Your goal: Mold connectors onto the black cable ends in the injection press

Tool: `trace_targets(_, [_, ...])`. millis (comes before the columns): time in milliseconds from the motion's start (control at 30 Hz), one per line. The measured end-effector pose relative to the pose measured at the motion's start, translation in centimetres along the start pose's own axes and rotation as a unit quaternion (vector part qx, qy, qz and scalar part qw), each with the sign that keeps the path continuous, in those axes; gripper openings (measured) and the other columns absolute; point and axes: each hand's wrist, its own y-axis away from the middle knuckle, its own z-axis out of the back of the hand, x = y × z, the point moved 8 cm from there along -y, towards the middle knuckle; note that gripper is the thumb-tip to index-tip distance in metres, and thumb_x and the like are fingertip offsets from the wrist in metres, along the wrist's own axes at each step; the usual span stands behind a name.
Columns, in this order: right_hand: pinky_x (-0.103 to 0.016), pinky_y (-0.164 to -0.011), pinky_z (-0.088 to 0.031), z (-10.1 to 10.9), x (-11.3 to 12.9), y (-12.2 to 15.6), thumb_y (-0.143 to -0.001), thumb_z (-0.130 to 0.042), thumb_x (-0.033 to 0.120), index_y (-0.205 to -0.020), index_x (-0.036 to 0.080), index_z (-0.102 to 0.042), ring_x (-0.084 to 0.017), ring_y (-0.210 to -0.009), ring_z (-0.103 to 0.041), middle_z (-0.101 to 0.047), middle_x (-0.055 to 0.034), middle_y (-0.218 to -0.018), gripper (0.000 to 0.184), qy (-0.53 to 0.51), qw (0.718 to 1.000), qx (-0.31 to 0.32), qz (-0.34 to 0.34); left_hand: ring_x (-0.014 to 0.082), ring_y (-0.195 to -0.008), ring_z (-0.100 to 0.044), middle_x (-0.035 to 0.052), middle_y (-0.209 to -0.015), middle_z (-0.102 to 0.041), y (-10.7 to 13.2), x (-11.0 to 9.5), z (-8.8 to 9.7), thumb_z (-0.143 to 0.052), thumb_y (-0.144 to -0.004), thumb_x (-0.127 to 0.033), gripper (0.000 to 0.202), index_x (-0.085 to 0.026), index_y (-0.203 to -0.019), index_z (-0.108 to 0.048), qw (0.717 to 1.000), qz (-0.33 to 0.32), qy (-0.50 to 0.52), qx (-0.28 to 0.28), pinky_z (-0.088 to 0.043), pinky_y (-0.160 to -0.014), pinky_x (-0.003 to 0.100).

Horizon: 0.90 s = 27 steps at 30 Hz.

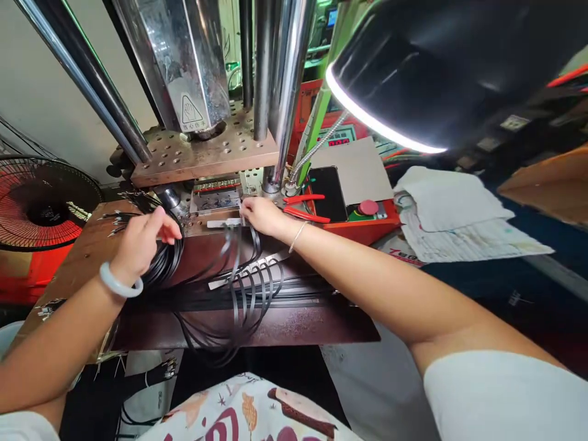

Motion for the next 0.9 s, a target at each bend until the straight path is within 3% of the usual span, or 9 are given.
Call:
trace_targets(67, [-0.03, -0.064, -0.043, 0.5, 0.2, 0.4, -0.086, -0.047, 0.024, -0.068, 0.019, -0.053, -0.018, -0.066, -0.054, -0.058, -0.0026, -0.065, 0.02, -0.015, 0.999, -0.049, 0.012, 0.0141, -0.058, -0.057, 0.0047, -0.064, -0.064, 1.4, 0.1, -0.3, -0.037, -0.096, -0.053, 0.056, -0.016, -0.065, -0.064, 0.999, 0.021, 0.033, 0.021, -0.046, -0.06, 0.026])
trace_targets(167, [-0.034, -0.074, -0.046, 1.4, 2.5, 1.9, -0.089, -0.043, 0.028, -0.075, 0.02, -0.051, -0.022, -0.078, -0.058, -0.063, -0.008, -0.08, 0.019, -0.001, 0.979, -0.137, 0.148, 0.0152, -0.065, -0.06, 0.0056, -0.073, -0.068, 2.4, -0.2, 0.6, -0.04, -0.094, -0.056, 0.053, -0.016, -0.071, -0.068, 0.996, 0.011, 0.07, -0.047, -0.049, -0.066, 0.027])
trace_targets(233, [-0.037, -0.08, -0.046, 1.6, 3.7, 2.6, -0.09, -0.042, 0.027, -0.078, 0.021, -0.051, -0.024, -0.085, -0.059, -0.064, -0.0109, -0.086, 0.016, 0.016, 0.967, -0.142, 0.21, 0.0165, -0.069, -0.062, 0.0066, -0.075, -0.069, 2.5, -0.5, 0.9, -0.037, -0.094, -0.059, 0.057, -0.017, -0.071, -0.068, 0.994, 0.002, 0.091, -0.067, -0.051, -0.069, 0.028])
trace_targets(400, [-0.033, -0.066, -0.044, 1.4, 3.0, 1.7, -0.086, -0.045, 0.023, -0.077, 0.021, -0.046, -0.022, -0.067, -0.057, -0.06, -0.0066, -0.07, 0.01, 0.053, 0.988, -0.079, 0.122, 0.0162, -0.065, -0.064, 0.007, -0.069, -0.069, 1.6, -0.4, -1.2, -0.039, -0.093, -0.061, 0.06, -0.015, -0.068, -0.069, 0.995, 0.027, 0.1, 0.005, -0.052, -0.067, 0.028])
trace_targets(467, [-0.033, -0.066, -0.044, 1.3, 3.0, 1.9, -0.087, -0.044, 0.023, -0.079, 0.022, -0.046, -0.021, -0.067, -0.057, -0.061, -0.0067, -0.071, 0.009, 0.046, 0.988, -0.074, 0.128, 0.0159, -0.061, -0.063, 0.0071, -0.066, -0.068, 1.4, 0.2, -1.7, -0.038, -0.093, -0.062, 0.062, -0.014, -0.066, -0.069, 0.992, 0.044, 0.115, 0.02, -0.052, -0.064, 0.027])
trace_targets(633, [-0.035, -0.066, -0.046, 2.5, 4.5, 2.3, -0.092, -0.037, 0.027, -0.091, 0.02, -0.048, -0.022, -0.069, -0.059, -0.063, -0.0095, -0.08, 0.013, 0.036, 0.982, -0.118, 0.144, 0.0178, -0.067, -0.065, 0.0079, -0.069, -0.069, 1.5, 0.6, -0.3, -0.034, -0.093, -0.064, 0.066, -0.015, -0.068, -0.069, 0.995, 0.018, 0.094, -0.008, -0.052, -0.07, 0.03])
trace_targets(733, [-0.039, -0.07, -0.049, 3.9, 9.4, 3.4, -0.093, -0.037, 0.028, -0.091, 0.02, -0.051, -0.024, -0.075, -0.061, -0.063, -0.0099, -0.081, 0.016, 0.032, 0.964, -0.136, 0.224, 0.0232, -0.094, -0.066, 0.0109, -0.098, -0.071, 1.8, -2.1, -0.9, -0.039, -0.089, -0.069, 0.063, -0.016, -0.095, -0.071, 0.992, -0.043, 0.122, 0.004, -0.051, -0.088, 0.035])
trace_targets(800, [-0.041, -0.079, -0.051, 5.8, 13.7, 6.1, -0.096, -0.034, 0.028, -0.098, 0.02, -0.053, -0.024, -0.088, -0.062, -0.065, -0.0105, -0.095, 0.02, -0.007, 0.929, -0.185, 0.32, 0.0267, -0.115, -0.059, 0.0113, -0.118, -0.065, 2.3, -5.5, -3.5, -0.051, -0.08, -0.074, 0.067, -0.019, -0.116, -0.064, 0.983, -0.095, 0.145, 0.061, -0.048, -0.098, 0.039])
trace_targets(900, [-0.041, -0.082, -0.054, 8.3, 16.5, 11.4, -0.099, -0.032, 0.029, -0.112, 0.025, -0.053, -0.022, -0.093, -0.063, -0.064, -0.0075, -0.101, 0.025, -0.046, 0.906, -0.205, 0.367, 0.0258, -0.098, -0.065, 0.0088, -0.097, -0.07, 3.9, -9.8, -9.0, -0.06, -0.077, -0.07, 0.059, -0.02, -0.108, -0.066, 0.955, -0.111, 0.158, 0.224, -0.055, -0.081, 0.036])
